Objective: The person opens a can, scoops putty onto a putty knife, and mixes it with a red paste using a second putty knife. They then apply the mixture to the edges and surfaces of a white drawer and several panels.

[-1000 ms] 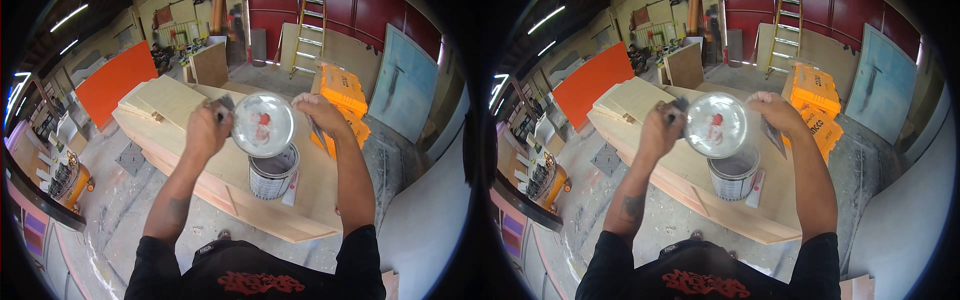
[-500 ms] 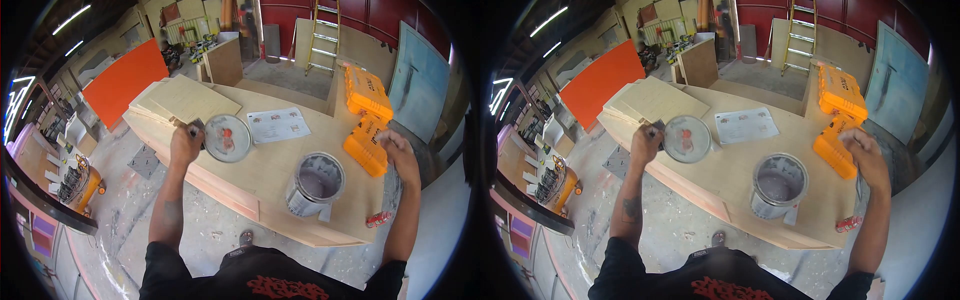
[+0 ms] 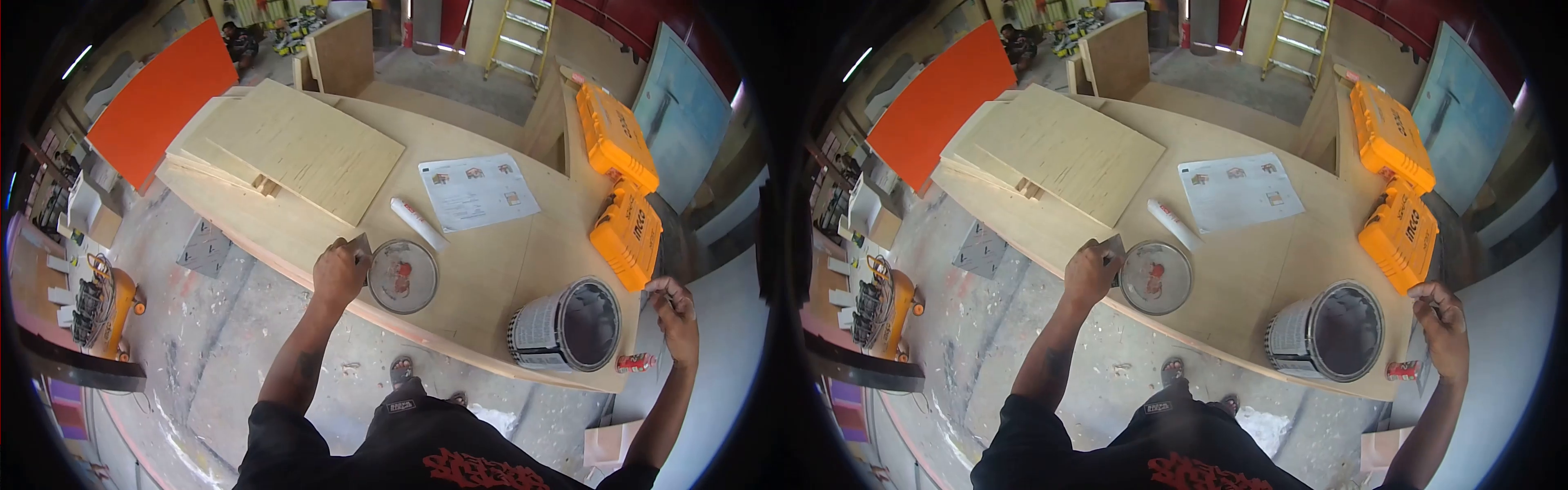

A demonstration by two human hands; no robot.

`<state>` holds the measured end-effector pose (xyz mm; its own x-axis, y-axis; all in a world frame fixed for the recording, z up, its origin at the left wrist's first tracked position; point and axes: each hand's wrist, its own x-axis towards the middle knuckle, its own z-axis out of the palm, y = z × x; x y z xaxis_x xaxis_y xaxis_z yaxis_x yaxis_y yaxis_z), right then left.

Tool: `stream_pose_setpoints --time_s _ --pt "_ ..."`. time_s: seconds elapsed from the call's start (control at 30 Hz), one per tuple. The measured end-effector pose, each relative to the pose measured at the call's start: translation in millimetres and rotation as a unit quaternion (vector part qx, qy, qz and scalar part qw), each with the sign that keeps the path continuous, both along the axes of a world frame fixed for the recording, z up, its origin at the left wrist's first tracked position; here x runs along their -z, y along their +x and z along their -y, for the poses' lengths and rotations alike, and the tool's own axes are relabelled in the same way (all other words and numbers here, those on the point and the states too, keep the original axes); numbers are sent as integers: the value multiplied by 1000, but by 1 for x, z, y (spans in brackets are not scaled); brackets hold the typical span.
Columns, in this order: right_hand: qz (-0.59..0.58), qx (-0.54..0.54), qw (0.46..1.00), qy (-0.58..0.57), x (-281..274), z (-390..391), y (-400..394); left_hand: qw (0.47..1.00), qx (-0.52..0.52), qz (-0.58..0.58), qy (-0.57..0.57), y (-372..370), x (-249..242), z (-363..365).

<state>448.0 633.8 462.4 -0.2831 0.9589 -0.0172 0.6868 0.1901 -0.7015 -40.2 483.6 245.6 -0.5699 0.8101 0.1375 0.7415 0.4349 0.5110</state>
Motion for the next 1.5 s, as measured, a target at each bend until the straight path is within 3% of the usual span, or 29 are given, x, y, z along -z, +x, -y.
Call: stream_pose_setpoints --time_s 0.17,0.27,0.33,0.4,0.43,0.5,0.57,0.63,0.67,0.73,0.8,0.83,0.93,0.97,1.07,1.1,1.2,1.3,1.33,1.37,1.43,1.5 --pt "-55 23 993 -100 20 8 30 990 53 83 102 -32 0 23" --pt "-96 142 977 -129 46 28 62 966 62 143 208 -36 -9 42" --pt "-189 294 906 -239 80 46 103 922 13 316 222 -31 -24 52" --pt "-248 371 840 -310 99 75 127 904 -28 374 205 -40 -16 61" --pt "-341 398 801 -289 110 89 114 885 -34 407 223 -46 -8 67" --pt "-475 343 742 -326 129 113 109 830 -25 480 282 -56 18 78" --pt "-524 257 723 -370 142 138 134 802 1 496 333 -57 55 89" --pt "-528 223 738 -358 140 149 140 748 -38 560 354 -23 43 63" --pt "-519 191 753 -355 130 146 131 678 -90 640 350 1 7 43" --pt "-448 194 824 -287 130 141 157 613 10 717 332 -5 30 48" --pt "-430 171 859 -220 117 138 175 614 -43 706 349 27 21 36" --pt "-438 214 863 -135 113 136 158 618 -76 694 362 37 17 30" --pt "-512 249 811 -134 116 131 169 613 -46 702 359 66 -1 14" --pt "-583 213 763 -181 129 128 180 610 -84 695 370 82 -12 4" --pt "-593 266 715 -256 141 117 182 638 12 703 313 92 -16 -3" --pt "-606 226 718 -256 142 112 183 665 41 683 300 103 -22 -7" --pt "-584 257 753 -161 137 86 165 700 -68 639 312 159 -62 -35" --pt "-607 224 750 -139 125 60 156 701 -76 629 327 173 -61 -33" --pt "-618 176 751 -153 117 52 152 697 -82 628 338 175 -59 -33" --pt "-627 128 750 -168 109 43 148 735 -46 580 349 170 -44 -26" --pt "-542 -42 815 -200 103 17 142 741 -76 571 344 180 -46 -26" --pt "-426 -120 883 -159 82 2 117 657 -109 658 351 186 -52 -24"
